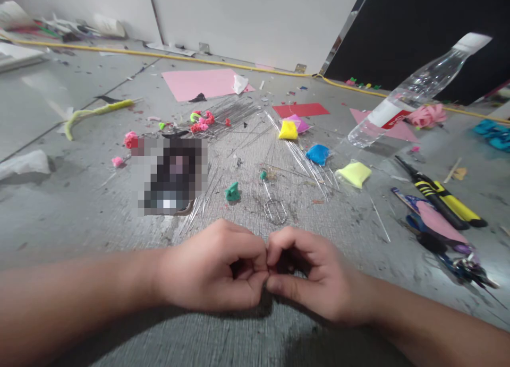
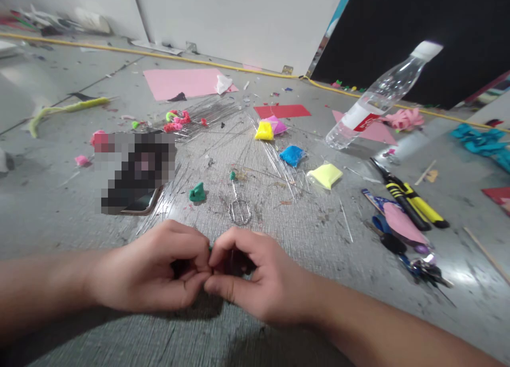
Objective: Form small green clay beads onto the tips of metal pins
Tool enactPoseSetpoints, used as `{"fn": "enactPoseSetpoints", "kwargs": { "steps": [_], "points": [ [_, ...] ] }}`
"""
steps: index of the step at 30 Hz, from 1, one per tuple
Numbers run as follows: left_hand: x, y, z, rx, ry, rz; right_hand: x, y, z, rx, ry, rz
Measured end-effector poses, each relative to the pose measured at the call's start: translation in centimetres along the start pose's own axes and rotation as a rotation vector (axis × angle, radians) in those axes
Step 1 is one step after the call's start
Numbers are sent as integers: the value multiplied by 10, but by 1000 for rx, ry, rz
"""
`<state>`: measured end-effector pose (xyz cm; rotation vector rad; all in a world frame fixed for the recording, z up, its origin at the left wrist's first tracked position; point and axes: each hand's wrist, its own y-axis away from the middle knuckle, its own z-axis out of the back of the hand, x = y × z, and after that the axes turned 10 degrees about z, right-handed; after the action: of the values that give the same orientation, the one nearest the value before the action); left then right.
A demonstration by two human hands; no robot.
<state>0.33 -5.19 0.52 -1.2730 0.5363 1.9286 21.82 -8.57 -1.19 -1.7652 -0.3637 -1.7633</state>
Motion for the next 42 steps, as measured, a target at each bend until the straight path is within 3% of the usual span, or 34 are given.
{"fn": "enactPoseSetpoints", "kwargs": {
  "steps": [5,9,15,19,26,35,42],
  "points": [
    [-2,-5,5,80,146,118,-3,3,6,5,-176,33],
    [-4,-3,6,46,77,68,-3,5,4,-46,-211,14],
    [-4,1,10,-276,-142,-23,-9,3,-3,-373,-86,-83],
    [1,-2,11,-450,-328,-24,-12,0,-4,-427,-39,-89],
    [1,-2,6,-193,-538,32,-7,-2,-4,-362,-46,-44],
    [-3,4,0,-127,-799,65,-9,-4,-4,-428,-31,-14],
    [3,7,-6,-162,-891,49,-9,-5,-3,-432,15,22]
  ]
}}
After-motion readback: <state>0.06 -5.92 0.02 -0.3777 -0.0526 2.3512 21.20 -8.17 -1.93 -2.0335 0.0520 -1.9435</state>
